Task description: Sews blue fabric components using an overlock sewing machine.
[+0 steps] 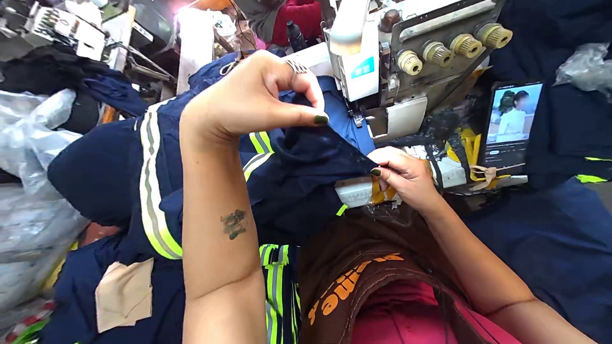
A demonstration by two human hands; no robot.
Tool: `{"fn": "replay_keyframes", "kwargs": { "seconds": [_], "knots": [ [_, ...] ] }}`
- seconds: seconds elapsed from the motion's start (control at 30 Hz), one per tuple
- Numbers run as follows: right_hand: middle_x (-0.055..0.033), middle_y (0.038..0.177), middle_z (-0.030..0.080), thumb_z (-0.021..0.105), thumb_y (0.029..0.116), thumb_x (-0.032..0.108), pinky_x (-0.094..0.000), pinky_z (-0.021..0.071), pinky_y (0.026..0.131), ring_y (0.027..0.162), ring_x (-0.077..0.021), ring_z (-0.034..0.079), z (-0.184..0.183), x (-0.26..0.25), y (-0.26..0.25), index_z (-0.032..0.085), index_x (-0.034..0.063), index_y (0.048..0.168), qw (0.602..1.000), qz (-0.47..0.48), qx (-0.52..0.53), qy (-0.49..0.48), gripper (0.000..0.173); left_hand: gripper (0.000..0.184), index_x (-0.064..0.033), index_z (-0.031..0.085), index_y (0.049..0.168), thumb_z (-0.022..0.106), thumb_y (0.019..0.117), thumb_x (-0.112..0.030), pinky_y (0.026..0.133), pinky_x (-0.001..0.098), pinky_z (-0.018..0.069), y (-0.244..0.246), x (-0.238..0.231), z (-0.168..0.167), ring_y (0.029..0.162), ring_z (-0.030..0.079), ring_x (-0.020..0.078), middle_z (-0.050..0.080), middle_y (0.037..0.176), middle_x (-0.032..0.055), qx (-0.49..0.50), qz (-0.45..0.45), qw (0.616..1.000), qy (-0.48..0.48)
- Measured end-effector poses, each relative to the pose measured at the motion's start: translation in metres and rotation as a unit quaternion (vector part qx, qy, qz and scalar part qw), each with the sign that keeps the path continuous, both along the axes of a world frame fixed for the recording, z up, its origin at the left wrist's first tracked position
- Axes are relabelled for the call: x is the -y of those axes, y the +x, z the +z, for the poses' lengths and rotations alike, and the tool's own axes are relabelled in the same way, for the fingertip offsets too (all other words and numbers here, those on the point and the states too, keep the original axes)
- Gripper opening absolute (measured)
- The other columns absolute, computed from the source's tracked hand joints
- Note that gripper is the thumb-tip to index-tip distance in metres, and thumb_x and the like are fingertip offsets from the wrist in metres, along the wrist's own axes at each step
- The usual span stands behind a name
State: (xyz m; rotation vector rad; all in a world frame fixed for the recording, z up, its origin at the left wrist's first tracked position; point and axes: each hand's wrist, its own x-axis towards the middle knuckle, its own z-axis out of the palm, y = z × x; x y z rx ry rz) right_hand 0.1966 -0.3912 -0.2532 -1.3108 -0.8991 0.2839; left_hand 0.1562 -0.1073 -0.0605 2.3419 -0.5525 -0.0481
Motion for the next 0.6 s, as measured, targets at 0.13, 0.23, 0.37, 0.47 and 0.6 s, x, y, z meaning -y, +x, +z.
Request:
{"fn": "replay_keyframes", "kwargs": {
  "seconds": [0.13,0.23,0.37,0.47,0.6],
  "knots": [
    [-0.0038,0.109,0.068,0.062,0.0985,0.002,-0.0171,0.0558,0.063,0.072,-0.0015,0.062,-0.002,-0.005,0.002,0.073,0.0023,0.104,1.0,-0.008,0.0,0.012,0.012,0.016,-0.0125,0.074,0.088,0.068,0.0921,-0.026,0.086,0.0254,0.0464,-0.01,0.034,-0.014,0.091,0.062,0.0028,0.069,0.088,-0.0028,0.091,0.003,0.992,0.088],
    [-0.0042,0.111,0.069,0.06,0.0987,0.0,-0.0167,0.0559,0.063,0.072,-0.0007,0.062,-0.002,-0.007,0.004,0.073,0.002,0.105,0.999,-0.029,0.019,0.004,0.015,0.017,-0.0111,0.075,0.088,0.067,0.0936,-0.025,0.097,0.0481,0.0386,-0.02,0.06,-0.035,0.095,0.063,0.0209,0.071,0.086,0.0048,0.142,0.061,0.978,0.142],
    [-0.0057,0.114,0.071,0.061,0.0979,-0.001,-0.0183,0.0577,0.068,0.078,-0.0014,0.065,-0.004,-0.009,0.002,0.074,0.001,0.106,0.996,-0.071,0.049,-0.002,0.016,0.016,-0.0104,0.074,0.088,0.067,0.0958,-0.023,0.103,0.0565,0.0361,-0.038,0.097,-0.073,0.096,0.064,0.0271,0.069,0.085,0.0063,0.183,0.156,0.953,0.186],
    [-0.0072,0.116,0.072,0.065,0.0967,0.001,-0.0265,0.0606,0.086,0.097,-0.0084,0.07,-0.009,-0.008,-0.002,0.075,0.0011,0.106,0.988,-0.11,0.105,-0.013,0.013,0.015,-0.0096,0.074,0.089,0.07,0.0951,-0.022,0.112,0.0597,0.0307,-0.048,0.122,-0.103,0.103,0.063,0.0278,0.068,0.089,0.0072,0.197,0.235,0.935,0.176],
    [-0.0098,0.117,0.074,0.065,0.0958,-0.003,-0.0309,0.0618,0.088,0.1,-0.0137,0.073,-0.018,-0.009,-0.005,0.076,0.0007,0.106,0.979,-0.139,0.15,-0.018,0.016,0.008,-0.0116,0.075,0.093,0.075,0.0893,-0.019,0.115,0.0663,0.0284,-0.057,0.141,-0.137,0.117,0.064,0.0248,0.072,0.108,0.0047,0.209,0.323,0.903,0.193]
  ]
}}
